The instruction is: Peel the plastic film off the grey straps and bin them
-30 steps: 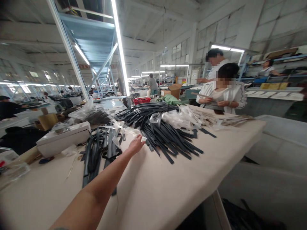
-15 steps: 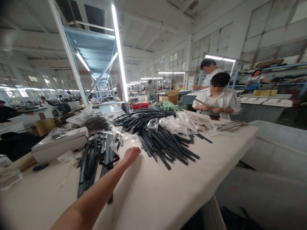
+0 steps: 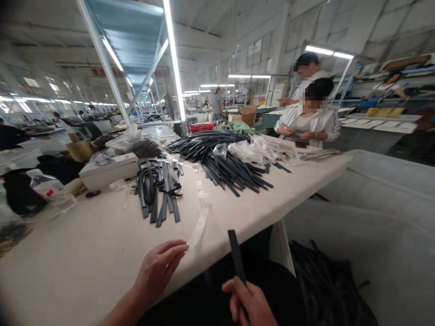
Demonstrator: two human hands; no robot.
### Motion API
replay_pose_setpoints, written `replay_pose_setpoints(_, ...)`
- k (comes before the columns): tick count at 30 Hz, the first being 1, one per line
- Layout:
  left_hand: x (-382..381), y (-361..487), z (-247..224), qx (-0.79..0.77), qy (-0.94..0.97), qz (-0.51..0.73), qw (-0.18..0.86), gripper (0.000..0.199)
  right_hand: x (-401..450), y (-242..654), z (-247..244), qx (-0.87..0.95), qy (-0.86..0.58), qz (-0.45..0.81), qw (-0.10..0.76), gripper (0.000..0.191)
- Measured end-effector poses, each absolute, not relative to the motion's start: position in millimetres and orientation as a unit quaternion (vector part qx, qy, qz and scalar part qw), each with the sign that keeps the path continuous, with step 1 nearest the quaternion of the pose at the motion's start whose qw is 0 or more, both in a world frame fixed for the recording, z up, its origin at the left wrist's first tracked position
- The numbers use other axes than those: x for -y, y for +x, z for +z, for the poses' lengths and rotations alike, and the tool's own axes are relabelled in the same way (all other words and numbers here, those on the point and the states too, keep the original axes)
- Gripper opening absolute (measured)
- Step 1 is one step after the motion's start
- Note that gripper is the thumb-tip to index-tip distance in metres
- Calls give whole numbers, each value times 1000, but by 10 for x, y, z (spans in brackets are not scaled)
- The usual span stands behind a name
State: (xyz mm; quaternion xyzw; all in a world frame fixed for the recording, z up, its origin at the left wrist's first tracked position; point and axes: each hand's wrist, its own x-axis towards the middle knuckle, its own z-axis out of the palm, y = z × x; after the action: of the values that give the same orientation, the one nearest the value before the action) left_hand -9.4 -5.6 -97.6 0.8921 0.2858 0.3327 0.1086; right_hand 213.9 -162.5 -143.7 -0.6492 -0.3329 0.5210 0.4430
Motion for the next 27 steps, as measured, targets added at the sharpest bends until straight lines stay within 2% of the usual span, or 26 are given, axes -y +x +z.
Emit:
replay_pose_setpoints(2, 260, -184, -1029, -283, 893, 342, 74, 23, 1387, 2000, -1297, 332, -598, 575, 449, 76)
replay_pose_setpoints(6, 489, -241, -1051, -264, 901, 344, 32, 25, 1041, 1744, -1132, 384, -565, 595, 423, 68)
replay_pose_setpoints(10, 645, -257, -1040, -252, 905, 338, 65, 25, 900, 1616, -1121, 409, -580, 570, 414, 47)
replay_pose_setpoints(13, 784, -307, -1073, -303, 863, 345, 209, 21, 904, 1618, -1063, 437, -584, 537, 424, 33)
replay_pose_setpoints(16, 890, -332, -1106, -394, 741, 321, 439, 30, 959, 1664, -959, 473, -580, 509, 426, 27)
replay_pose_setpoints(19, 900, -268, -1091, -377, 627, 276, 623, 41, 1021, 1692, -880, 501, -575, 499, 413, 24)
replay_pose_setpoints(21, 862, -188, -1059, -346, 596, 245, 682, 41, 1047, 1689, -856, 512, -575, 495, 402, 22)
replay_pose_setpoints(24, 785, -62, -1030, -350, 591, 199, 699, 32, 1060, 1678, -847, 528, -575, 488, 390, 21)
replay_pose_setpoints(27, 728, 33, -1066, -374, 552, 183, 723, 32, 1093, 1709, -832, 533, -583, 467, 398, 26)
